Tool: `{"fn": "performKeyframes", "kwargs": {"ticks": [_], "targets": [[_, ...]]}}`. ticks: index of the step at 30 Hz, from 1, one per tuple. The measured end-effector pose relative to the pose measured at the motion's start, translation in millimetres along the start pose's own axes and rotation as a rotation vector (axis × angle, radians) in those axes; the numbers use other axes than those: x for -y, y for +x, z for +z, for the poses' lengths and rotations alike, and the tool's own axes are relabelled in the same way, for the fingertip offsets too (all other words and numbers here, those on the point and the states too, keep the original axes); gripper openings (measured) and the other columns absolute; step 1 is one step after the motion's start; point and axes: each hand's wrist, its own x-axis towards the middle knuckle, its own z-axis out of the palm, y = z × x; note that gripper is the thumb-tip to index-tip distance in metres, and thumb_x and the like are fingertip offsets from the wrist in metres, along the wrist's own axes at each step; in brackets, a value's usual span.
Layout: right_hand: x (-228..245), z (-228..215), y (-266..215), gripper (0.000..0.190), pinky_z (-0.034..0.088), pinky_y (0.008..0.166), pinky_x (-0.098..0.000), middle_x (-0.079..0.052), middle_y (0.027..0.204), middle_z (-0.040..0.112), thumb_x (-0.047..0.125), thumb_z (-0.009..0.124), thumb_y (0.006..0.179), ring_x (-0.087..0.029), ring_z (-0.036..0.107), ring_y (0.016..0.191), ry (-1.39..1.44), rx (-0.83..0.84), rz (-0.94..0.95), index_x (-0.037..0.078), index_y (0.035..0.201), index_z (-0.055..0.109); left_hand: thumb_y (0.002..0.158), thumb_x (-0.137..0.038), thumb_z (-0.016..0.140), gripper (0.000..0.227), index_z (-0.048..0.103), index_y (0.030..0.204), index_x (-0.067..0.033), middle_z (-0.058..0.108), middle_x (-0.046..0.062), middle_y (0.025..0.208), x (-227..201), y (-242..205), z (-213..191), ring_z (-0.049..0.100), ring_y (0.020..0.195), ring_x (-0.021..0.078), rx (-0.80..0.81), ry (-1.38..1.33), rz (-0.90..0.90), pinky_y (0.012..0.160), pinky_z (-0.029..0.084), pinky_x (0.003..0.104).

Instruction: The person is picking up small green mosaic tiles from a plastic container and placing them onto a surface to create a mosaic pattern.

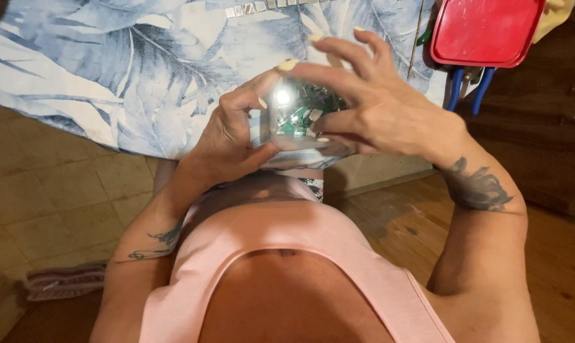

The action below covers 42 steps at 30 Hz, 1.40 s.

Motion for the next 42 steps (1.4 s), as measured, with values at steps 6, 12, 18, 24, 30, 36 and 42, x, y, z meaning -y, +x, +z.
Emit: {"fn": "performKeyframes", "kwargs": {"ticks": [6,12,18,24,30,36,42], "targets": [[8,5,6,0.014,0.022,0.091,-0.0633,-0.011,0.137,0.027,0.012,0.064,0.08,-0.037,0.024,0.124,-0.048,0.049,0.027,0.011,0.067,0.059,0.082,-0.004,0.055,0.038,0.019,0.095,-0.0019,0.026,0.034,0.127,-4,1,-2,0.03,0.123,0.0427,0.019,-0.012,-0.034,0.102,0.032,0.046],[10,7,10,0.013,0.024,0.091,-0.0623,-0.014,0.136,0.028,0.008,0.061,0.076,-0.039,0.028,0.124,-0.057,0.063,0.026,0.012,0.065,0.057,0.079,-0.004,0.06,0.042,0.021,0.095,-0.0004,0.027,0.035,0.126,-1,-4,0,0.03,0.123,0.0412,0.021,0.034,-0.065,0.101,0.032,0.042],[3,17,6,0.015,0.025,0.089,-0.0631,-0.013,0.135,0.03,0.018,0.06,0.084,-0.041,0.03,0.122,0.005,-0.015,0.011,0.014,0.07,0.054,0.082,-0.011,0.058,0.04,0.021,0.094,0.0006,0.026,0.034,0.126,-7,4,-2,0.029,0.123,0.0421,0.008,-0.02,-0.072,0.102,0.032,0.044],[-4,9,5,0.021,0.024,0.091,-0.0624,-0.016,0.134,0.028,0.022,0.043,0.089,-0.043,0.024,0.125,0.294,-0.06,0.013,0.012,0.079,0.059,0.085,-0.006,0.053,0.035,0.02,0.095,0.0003,0.025,0.035,0.127,-10,9,-5,0.03,0.123,0.0449,-0.004,-0.064,-0.011,0.1,0.035,0.046],[-77,-13,-19,0.021,0.042,0.093,-0.0483,-0.025,0.126,0.038,0.014,0.045,0.083,-0.032,0.048,0.104,0.547,-0.147,0.109,-0.005,0.081,0.054,0.081,-0.007,0.055,0.027,0.036,0.092,0.0092,0.031,0.03,0.127,-19,21,-12,0.037,0.12,0.04,0.021,-0.154,-0.159,0.098,0.038,0.041],[-115,-2,-8,0.01,0.042,0.056,-0.0378,-0.013,0.082,0.057,0.003,0.058,0.076,-0.028,0.053,0.071,0.0,0.171,0.317,0.004,0.084,0.063,0.086,-0.008,0.047,0.031,0.018,0.088,-0.0014,0.031,0.036,0.123,-19,21,-11,0.038,0.117,0.0455,0.015,-0.107,-0.07,0.089,0.04,0.044],[-112,2,-17,0.028,0.043,0.065,-0.0379,-0.017,0.103,0.049,0.028,0.066,0.08,-0.028,0.048,0.087,-0.293,0.113,0.356,0.002,0.088,0.06,0.086,-0.008,0.055,0.062,0.012,0.127,0.0046,0.03,0.023,0.134,-21,16,-14,0.035,0.126,0.036,0.08,-0.023,-0.189,0.103,0.035,0.039]]}}
